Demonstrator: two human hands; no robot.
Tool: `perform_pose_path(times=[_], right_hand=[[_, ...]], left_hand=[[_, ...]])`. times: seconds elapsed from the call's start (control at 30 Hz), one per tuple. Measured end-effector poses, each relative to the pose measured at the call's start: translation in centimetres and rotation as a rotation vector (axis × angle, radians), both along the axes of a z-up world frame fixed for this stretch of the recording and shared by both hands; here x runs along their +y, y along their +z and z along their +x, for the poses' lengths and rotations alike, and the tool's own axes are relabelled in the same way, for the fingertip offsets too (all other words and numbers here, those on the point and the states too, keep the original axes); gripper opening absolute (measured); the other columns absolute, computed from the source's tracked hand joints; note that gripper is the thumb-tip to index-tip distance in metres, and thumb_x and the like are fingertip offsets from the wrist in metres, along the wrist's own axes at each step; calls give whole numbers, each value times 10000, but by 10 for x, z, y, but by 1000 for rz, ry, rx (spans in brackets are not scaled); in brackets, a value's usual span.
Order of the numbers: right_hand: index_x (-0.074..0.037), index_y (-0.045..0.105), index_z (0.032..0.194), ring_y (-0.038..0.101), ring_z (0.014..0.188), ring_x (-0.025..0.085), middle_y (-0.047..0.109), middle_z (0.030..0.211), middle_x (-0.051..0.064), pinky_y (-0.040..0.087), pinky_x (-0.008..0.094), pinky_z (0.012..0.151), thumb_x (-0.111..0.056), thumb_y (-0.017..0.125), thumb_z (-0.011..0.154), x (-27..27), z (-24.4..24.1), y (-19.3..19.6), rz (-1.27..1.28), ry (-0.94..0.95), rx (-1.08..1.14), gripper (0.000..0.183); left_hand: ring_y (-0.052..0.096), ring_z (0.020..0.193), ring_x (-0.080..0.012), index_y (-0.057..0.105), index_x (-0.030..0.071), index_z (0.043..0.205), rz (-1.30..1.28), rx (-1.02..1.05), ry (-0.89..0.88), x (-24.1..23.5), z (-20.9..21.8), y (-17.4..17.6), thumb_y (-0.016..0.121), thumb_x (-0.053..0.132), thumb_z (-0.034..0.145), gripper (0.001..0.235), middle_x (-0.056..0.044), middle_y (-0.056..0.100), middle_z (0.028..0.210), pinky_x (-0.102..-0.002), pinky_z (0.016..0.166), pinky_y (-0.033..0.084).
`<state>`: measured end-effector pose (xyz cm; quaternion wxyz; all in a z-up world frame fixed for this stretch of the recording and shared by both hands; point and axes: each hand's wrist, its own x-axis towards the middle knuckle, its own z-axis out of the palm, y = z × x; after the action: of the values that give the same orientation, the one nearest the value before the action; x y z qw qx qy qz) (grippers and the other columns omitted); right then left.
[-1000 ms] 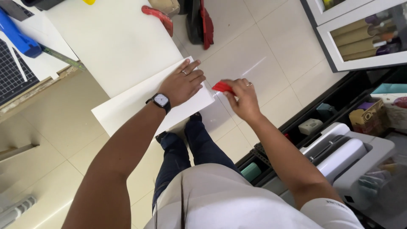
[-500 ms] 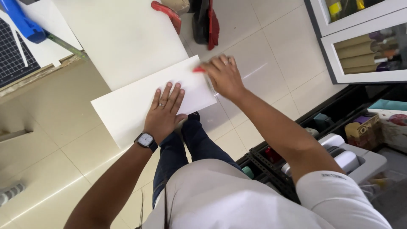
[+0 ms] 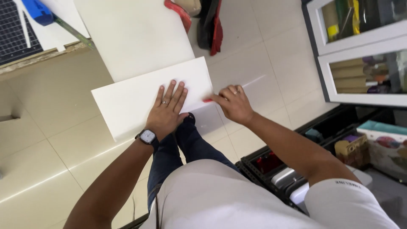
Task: Applying a white adhesive film to a drawer front using a roller for primer and a squeegee for smoothing.
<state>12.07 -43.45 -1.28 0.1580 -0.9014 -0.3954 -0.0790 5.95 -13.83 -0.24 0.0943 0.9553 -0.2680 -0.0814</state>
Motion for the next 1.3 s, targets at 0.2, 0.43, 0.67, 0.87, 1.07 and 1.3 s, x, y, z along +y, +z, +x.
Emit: perform_pose_path(times=[0.2, 0.43, 0.67, 0.87, 1.07, 1.3], right_hand=[[-292, 664, 1260, 523, 937, 235, 486, 927, -34, 403, 446, 857, -186, 586, 1013, 45, 68, -3, 5, -95, -147, 280], [-262, 682, 1260, 543, 941, 291, 539, 926, 21, 404, 475, 862, -148, 566, 1023, 37, 16, 17, 38, 98, -25, 288], [-279, 665, 1291, 522, 944, 218, 493, 936, -35, 399, 391, 831, -190, 586, 1031, 85, 75, 15, 57, 54, -88, 285], [-281, 679, 1281, 526, 943, 271, 532, 909, 15, 413, 482, 850, -177, 545, 1009, 74, 27, 1, -33, 161, -58, 320], [-266, 655, 1299, 509, 903, 240, 451, 886, -14, 398, 416, 830, -152, 585, 1018, 123, 60, 12, 45, 115, -128, 311], [-275, 697, 1182, 523, 866, 265, 496, 864, 15, 427, 445, 786, -164, 589, 965, 135, 39, -10, 9, 255, -198, 267]], left_hand=[[-44, 1601, -363, 106, 71, 1661, -70, -28, -24, 1, -2, -7, 406, 527, 1024, 838, -118, 10, 1750, -570, 1298, -36], [23, 1600, -317, 133, 157, 1671, -133, -92, 92, 18, -22, -12, 453, 470, 1018, 792, -73, 69, 1750, -522, 1303, 24], [220, 1572, -289, 344, 175, 1635, -251, -279, 202, 27, -34, -17, 622, 501, 939, 817, -47, 290, 1709, -473, 1300, 140], [307, 1545, -269, 436, 223, 1594, -284, -390, 271, 29, -38, -35, 702, 512, 877, 817, 11, 385, 1668, -459, 1286, 221], [382, 1506, -266, 530, 196, 1537, -347, -413, 364, 41, -46, -27, 763, 501, 847, 789, -6, 488, 1601, -426, 1281, 263], [463, 1431, -322, 597, 153, 1466, -426, -420, 449, 35, -52, -43, 845, 483, 720, 852, -55, 578, 1488, -442, 1252, 346]])
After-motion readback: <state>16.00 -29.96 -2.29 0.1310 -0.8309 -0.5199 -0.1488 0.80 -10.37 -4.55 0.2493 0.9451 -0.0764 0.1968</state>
